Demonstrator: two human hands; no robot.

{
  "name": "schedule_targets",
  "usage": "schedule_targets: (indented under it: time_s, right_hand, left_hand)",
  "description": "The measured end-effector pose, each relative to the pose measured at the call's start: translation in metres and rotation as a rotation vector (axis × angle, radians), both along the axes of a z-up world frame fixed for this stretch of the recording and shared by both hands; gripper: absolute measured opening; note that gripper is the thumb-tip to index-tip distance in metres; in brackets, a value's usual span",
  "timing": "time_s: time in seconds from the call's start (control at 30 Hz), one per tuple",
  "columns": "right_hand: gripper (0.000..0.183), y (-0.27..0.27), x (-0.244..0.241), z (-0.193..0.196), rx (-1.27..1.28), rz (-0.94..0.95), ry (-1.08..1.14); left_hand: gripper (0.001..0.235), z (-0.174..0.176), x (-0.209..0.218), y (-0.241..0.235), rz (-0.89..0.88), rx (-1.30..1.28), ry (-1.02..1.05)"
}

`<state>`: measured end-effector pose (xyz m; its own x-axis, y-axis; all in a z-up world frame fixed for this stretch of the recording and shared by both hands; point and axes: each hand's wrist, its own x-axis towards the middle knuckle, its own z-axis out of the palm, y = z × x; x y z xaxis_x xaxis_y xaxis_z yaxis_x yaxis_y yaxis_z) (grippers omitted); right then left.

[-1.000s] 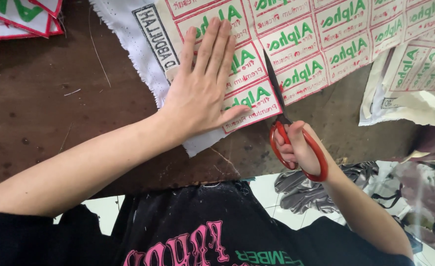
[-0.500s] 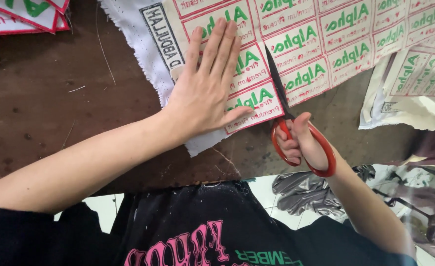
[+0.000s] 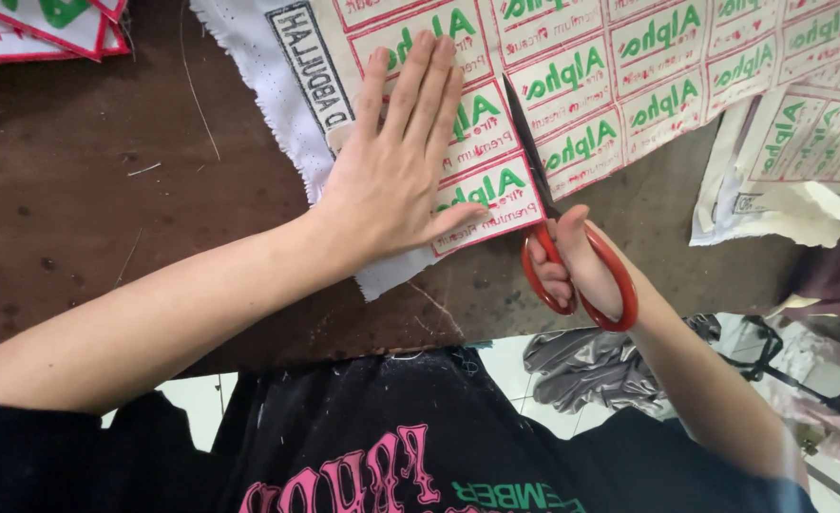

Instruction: Cutting sheets of printed fabric labels into individual pieces using scissors

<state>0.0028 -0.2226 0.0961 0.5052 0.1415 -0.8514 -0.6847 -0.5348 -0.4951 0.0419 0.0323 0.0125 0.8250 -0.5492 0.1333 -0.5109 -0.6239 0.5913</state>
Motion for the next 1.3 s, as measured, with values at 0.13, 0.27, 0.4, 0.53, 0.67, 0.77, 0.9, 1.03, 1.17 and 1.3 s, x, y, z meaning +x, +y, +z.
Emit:
schedule_targets:
  time_s: [0.13,0.27,0.4,0.53,0.67,0.77,0.9,1.03,1.17,1.3]
  right_hand:
    - [0.088,-0.003,0.004,-0.005,-0.019,0.0,0.03]
    - [0.086,-0.011,0.002,-0.012,-0.001,-0.032,0.049]
    - [0.085,-0.008,0.003,-0.012,0.049,-0.021,0.036]
    - [0.08,0.008,0.005,-0.002,0.003,0.008,-0.058]
    - [0.079,0.005,0.005,-0.005,0.02,0.021,-0.087]
    - [0.084,0.0,0.005,-0.008,-0.021,-0.01,-0.007]
    - [0.086,0.007,0.018,-0.001,-0.01,-0.021,0.046]
    - [0.089,0.005,0.021,-0.004,-0.013,0.011,0.08]
    - [0.083,0.002,0.015,-0.015,-0.027,-0.068,0.054]
    - [0.08,0.017,0.018,-0.002,-0.004,-0.015,-0.017]
  left_hand:
    - [0.117,-0.002,-0.001,0.0,0.009,0.014,-0.036]
    - [0.117,-0.002,-0.001,0.001,0.004,0.004,-0.026]
    - [0.117,0.0,0.0,0.001,0.003,0.003,-0.015]
    - [0.116,-0.001,-0.001,0.002,0.006,0.0,-0.025]
    - [0.115,-0.002,0.0,0.001,0.001,-0.016,-0.012]
    - [0.116,0.0,-0.001,0.001,0.005,-0.018,-0.009]
    - [0.116,-0.001,-0.001,0.001,0.009,0.005,-0.04]
    - [0.117,-0.004,-0.001,0.001,0.029,0.052,-0.091]
    - [0.117,-0.006,-0.002,0.0,0.034,0.063,-0.099]
    - [0.118,-0.008,-0.002,-0.001,0.038,0.071,-0.091]
